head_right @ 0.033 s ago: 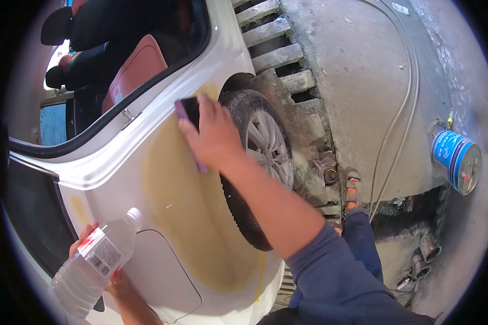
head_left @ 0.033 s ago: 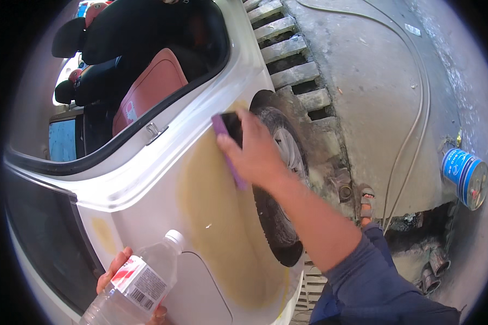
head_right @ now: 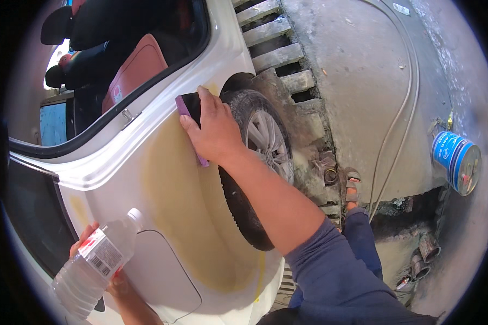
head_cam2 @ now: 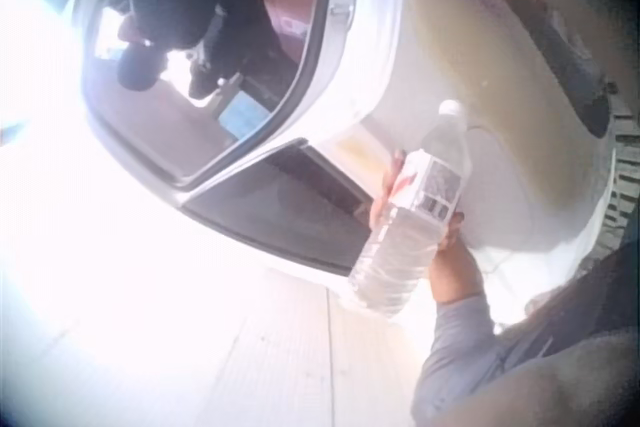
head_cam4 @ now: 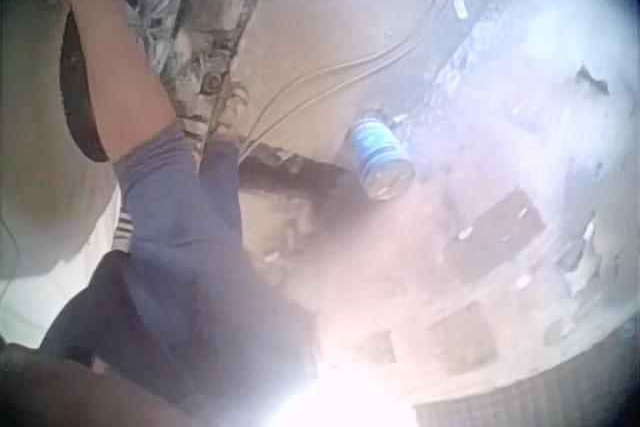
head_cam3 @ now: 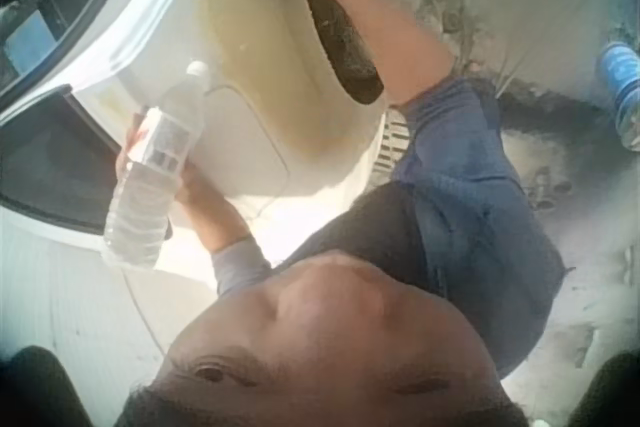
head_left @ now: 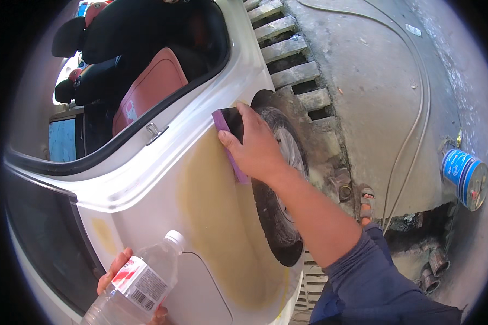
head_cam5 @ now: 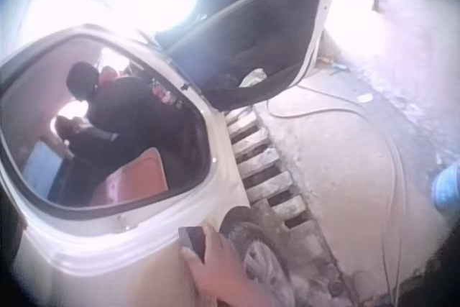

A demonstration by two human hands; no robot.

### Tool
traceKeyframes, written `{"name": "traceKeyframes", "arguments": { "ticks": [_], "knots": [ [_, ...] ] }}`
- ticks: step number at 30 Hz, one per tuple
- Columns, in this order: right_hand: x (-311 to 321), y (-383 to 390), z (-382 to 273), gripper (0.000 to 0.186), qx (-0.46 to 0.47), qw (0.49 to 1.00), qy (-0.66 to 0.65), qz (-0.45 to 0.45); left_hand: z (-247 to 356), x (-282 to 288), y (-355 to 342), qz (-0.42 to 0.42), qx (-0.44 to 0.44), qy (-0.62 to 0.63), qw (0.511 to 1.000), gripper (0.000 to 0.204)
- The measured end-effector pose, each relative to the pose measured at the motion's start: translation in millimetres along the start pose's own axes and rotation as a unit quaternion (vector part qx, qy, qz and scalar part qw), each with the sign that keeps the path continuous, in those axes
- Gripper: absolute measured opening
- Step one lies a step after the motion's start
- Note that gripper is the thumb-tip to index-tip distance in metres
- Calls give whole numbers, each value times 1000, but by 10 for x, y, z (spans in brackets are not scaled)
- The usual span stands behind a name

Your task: The person retrieves a sanding block and water bottle, then sands a yellowed area on the rear quarter panel of a white car while periodically wetting the surface. The person moves around the vehicle to access tools and materials before beginning the sanding.

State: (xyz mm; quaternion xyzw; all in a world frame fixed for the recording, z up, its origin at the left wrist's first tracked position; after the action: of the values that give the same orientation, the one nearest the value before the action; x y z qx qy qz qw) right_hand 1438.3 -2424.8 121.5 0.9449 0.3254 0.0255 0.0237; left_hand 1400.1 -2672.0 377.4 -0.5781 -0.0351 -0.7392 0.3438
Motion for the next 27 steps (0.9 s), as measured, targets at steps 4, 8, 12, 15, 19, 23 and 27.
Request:
{"name": "traceKeyframes", "arguments": {
  "ticks": [4, 8, 12, 15, 19, 23, 27],
  "knots": [
    [-246, 946, -99, 68, 140, 990, 17, 3, -173, 263, 140, -26, 9, -29, 999, 107],
    [-124, 1118, -176, 67, 121, 992, -6, -44, -155, 243, 169, -10, 21, -31, 999, 111],
    [-71, -78, 256, 64, 37, 999, -8, -2, -111, 199, 92, -31, 31, -56, 997, 111],
    [-51, -116, 279, 63, 27, 999, -24, -22, -149, 179, 110, -13, 18, -41, 999, 111],
    [-121, 1038, -91, 72, 154, 987, 5, -45, -202, 350, 209, -17, 10, -57, 998, 109],
    [-152, 873, -28, 72, 136, 990, -3, -30, -182, 380, 225, -41, 40, -16, 998, 106],
    [-54, -149, 238, 64, 45, 999, -18, 11, -321, 347, 144, -51, 18, 38, 998, 107]
  ]
}}
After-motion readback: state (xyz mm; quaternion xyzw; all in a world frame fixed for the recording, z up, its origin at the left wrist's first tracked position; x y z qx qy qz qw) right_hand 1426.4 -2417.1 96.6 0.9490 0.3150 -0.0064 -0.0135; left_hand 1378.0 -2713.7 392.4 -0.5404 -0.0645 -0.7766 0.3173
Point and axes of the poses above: each hand's wrist, its own y-axis away from the middle knuckle, its own x-axis out of the back of the hand, z = x × y, the point moved 1 cm from there along -y, towards the middle knuckle, and after that the axes turned 2 degrees about -y, right-handed, at the moved point
